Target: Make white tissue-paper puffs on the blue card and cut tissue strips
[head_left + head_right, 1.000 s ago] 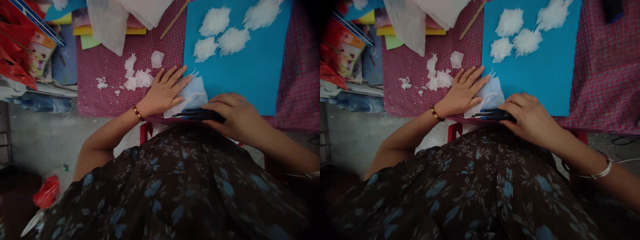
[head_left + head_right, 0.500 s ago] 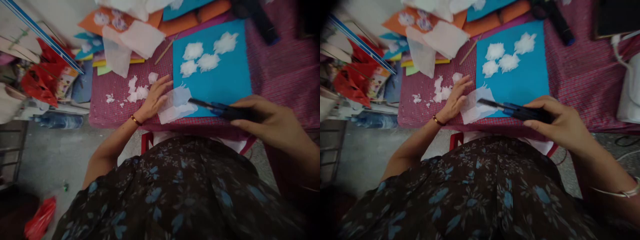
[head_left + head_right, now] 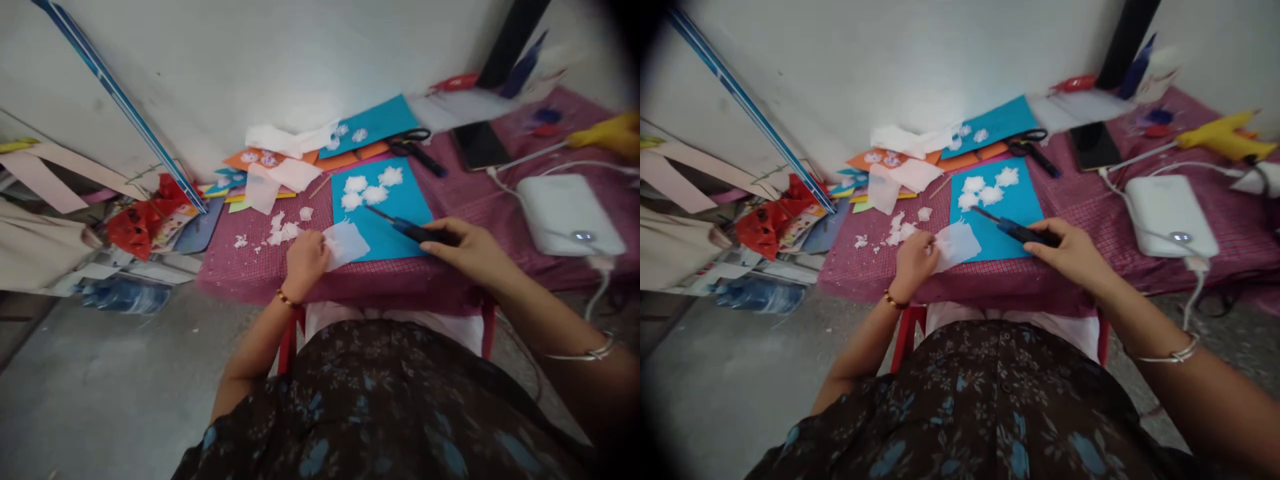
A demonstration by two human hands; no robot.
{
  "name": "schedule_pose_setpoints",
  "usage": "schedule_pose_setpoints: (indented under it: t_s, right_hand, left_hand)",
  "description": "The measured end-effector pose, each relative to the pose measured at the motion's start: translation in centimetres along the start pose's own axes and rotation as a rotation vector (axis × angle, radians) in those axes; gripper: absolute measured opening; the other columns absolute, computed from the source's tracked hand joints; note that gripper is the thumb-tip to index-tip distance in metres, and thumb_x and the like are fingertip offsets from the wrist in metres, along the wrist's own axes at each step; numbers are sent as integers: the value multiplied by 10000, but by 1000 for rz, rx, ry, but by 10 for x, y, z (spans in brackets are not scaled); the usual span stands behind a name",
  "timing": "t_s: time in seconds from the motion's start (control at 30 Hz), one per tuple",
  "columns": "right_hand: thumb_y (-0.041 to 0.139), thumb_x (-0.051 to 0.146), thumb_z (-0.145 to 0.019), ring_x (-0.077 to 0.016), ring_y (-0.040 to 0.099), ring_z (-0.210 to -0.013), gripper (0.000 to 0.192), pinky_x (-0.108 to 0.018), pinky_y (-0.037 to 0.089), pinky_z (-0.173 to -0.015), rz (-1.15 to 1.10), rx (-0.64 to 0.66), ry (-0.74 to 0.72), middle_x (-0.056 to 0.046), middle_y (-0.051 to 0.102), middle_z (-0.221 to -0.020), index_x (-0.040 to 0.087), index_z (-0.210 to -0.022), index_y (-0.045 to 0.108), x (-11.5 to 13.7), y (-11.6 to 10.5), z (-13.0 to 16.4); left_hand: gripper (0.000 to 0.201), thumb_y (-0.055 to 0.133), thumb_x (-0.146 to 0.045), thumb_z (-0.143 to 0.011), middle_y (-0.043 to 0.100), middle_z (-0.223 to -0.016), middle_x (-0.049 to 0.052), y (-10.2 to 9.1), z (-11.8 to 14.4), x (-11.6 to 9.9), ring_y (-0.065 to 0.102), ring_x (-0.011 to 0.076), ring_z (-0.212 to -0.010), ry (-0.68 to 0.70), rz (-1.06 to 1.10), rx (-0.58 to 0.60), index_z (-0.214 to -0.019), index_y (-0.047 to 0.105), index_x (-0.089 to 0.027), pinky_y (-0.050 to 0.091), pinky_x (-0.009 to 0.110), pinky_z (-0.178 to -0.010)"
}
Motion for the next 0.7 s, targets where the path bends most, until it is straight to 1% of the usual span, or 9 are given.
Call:
schedule_pose_setpoints:
  t_s: [0.07,0.13,0.2,0.3,0.37,0.43,0.57,0.63,0.7]
  right_hand:
    - [659,399,-790,-278,636,-949,359,-420,476,-899,253,43,-127,-110,682,-1006,168,-1063,686,5,-7,1]
    - [616,362,-811,-302,633,-959,334,-438,477,-914,483,61,-224,-141,676,-1004,146,-1057,688,3,-11,1]
    - [588,360,-828,-322,631,-956,330,-453,484,-911,638,53,-259,-164,678,-1000,136,-1050,687,-1,-10,0]
    - [533,400,-859,-380,615,-1030,359,-533,484,-886,740,-10,-251,-192,673,-1097,158,-1079,681,3,-5,0]
    - [527,428,-863,-405,598,-1093,377,-584,466,-904,652,-52,-274,-199,662,-1158,178,-1105,671,21,1,2]
    - [569,453,-854,-361,614,-1100,387,-558,458,-967,366,-4,-306,-175,670,-1158,201,-1137,650,48,13,5]
    - [611,523,-856,-277,646,-1104,501,-489,487,-991,-316,349,-60,-108,692,-1153,245,-1270,566,92,63,3]
    - [653,515,-839,-250,653,-1072,558,-446,516,-958,-545,454,60,-103,689,-1140,243,-1313,538,106,89,-1]
    - [705,491,-810,-208,663,-969,567,-379,560,-846,-702,512,162,-89,675,-1120,241,-1293,544,113,109,-7]
  left_hand:
    - [56,616,-140,-724,586,-660,-12,-20,-9,30,546,142,-652,-270,488,-114,-689,589,-174,424,261,-667]
    - [64,644,-166,-697,594,-619,-33,-33,-13,52,538,114,-564,-497,997,-177,-689,580,-171,432,240,-609]
    - [60,645,-163,-695,636,-626,-26,-40,-9,59,568,107,-537,-655,1278,-191,-713,588,-164,463,237,-591]
    - [84,648,-110,-691,695,-674,-4,-36,8,53,627,104,-576,-798,1485,-188,-767,628,-140,505,223,-613]
    - [140,691,-118,-678,713,-713,-1,-29,17,42,643,103,-605,-748,1534,-151,-812,654,-134,515,214,-621]
    - [170,745,-165,-666,692,-696,-21,-23,24,26,609,90,-571,-612,1488,-71,-812,661,-145,493,202,-580]
    - [140,738,-257,-721,616,-664,-41,-19,32,-2,513,68,-545,-347,1241,74,-774,653,-159,419,185,-529]
    - [119,704,-260,-754,587,-670,-37,-20,35,-11,495,73,-574,-257,1095,141,-770,646,-158,404,188,-546]
    - [115,681,-249,-766,546,-647,-40,-20,38,-14,470,77,-582,-206,987,203,-738,623,-155,379,191,-548]
Point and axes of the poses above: each hand's wrist, its own z-axis away from the middle knuckle, its own y-axis out of the palm, x = y × z, the point moved 5 cm from there along -z, towards the middle knuckle
